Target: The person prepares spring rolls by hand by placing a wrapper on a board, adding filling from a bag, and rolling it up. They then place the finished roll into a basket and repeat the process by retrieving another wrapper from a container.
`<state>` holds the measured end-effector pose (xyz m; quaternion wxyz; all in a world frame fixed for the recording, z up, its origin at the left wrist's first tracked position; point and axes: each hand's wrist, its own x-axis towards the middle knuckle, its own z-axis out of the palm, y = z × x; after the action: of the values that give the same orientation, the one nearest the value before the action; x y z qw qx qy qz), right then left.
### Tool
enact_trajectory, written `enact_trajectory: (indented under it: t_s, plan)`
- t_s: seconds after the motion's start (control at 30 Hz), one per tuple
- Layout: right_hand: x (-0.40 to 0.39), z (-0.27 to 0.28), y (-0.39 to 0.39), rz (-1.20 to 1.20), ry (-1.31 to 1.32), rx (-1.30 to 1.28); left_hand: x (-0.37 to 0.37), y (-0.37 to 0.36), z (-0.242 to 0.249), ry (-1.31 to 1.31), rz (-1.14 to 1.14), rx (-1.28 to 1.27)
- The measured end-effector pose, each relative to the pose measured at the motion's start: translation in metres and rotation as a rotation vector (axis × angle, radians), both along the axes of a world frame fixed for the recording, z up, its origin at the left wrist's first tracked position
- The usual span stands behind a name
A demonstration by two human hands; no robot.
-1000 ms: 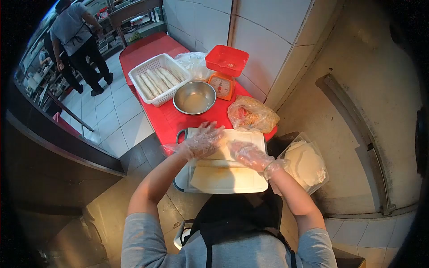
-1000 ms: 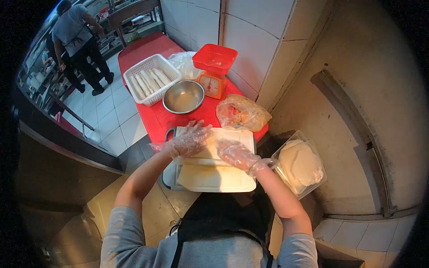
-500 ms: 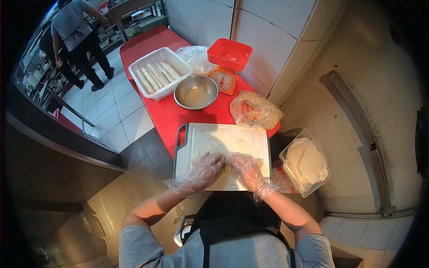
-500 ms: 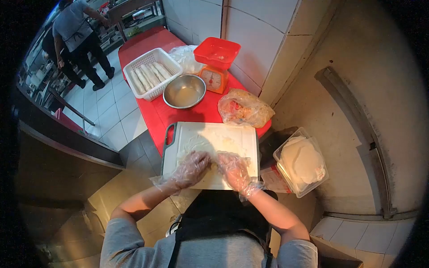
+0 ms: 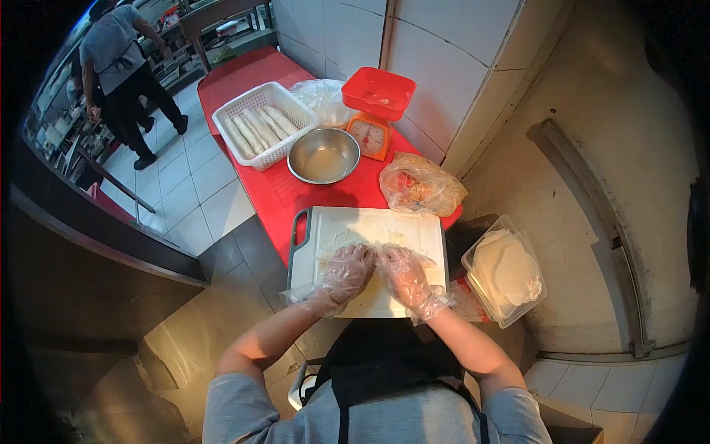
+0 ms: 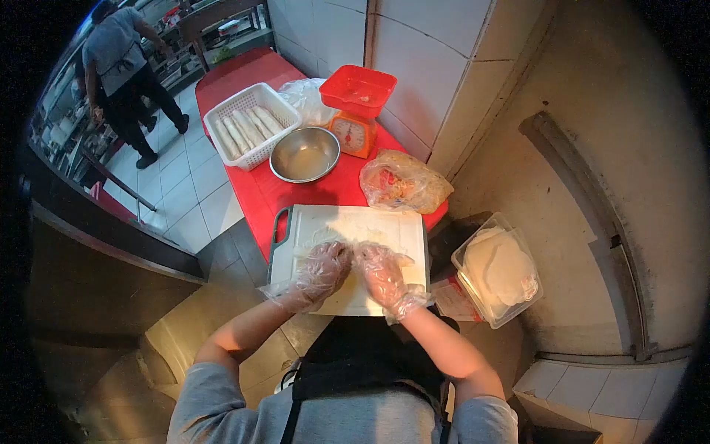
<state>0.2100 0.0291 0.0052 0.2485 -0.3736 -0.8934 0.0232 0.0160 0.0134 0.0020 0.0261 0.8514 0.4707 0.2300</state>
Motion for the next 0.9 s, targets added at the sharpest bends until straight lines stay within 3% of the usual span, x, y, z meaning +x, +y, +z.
enact_trajectory:
  t_s: [0.17,0.27,0.37,0.5,0.67,0.77,0.87,0.9]
  plan:
    - [0.010,0.000,0.003,0.050,0.051,-0.061,-0.006,-0.003,0.020,0.064,-0.064,-0.137]
    - [0.014,0.000,0.019,0.095,-0.071,-0.088,0.006,-0.011,0.013,0.028,0.108,0.102]
    - [0.009,0.010,0.026,0.000,-0.154,-0.122,0.011,-0.012,0.012,-0.010,0.078,0.133]
    - [-0.002,-0.013,0.018,-0.089,-0.072,0.054,0.002,0.002,0.013,0.036,0.062,-0.007]
    - [0.003,-0.013,0.014,-0.002,0.041,-0.023,-0.001,0.015,-0.005,0.102,0.055,-0.186]
    - [0.009,-0.003,0.043,0.151,-0.011,-0.080,0.010,0.004,0.007,0.187,0.106,0.309]
    - [0.009,-0.008,0.049,0.120,-0.059,-0.023,0.008,0.011,-0.001,0.010,0.074,0.118]
    - [0.007,-0.007,0.049,0.095,-0.103,0.014,0.004,0.014,-0.004,0.076,0.042,0.069]
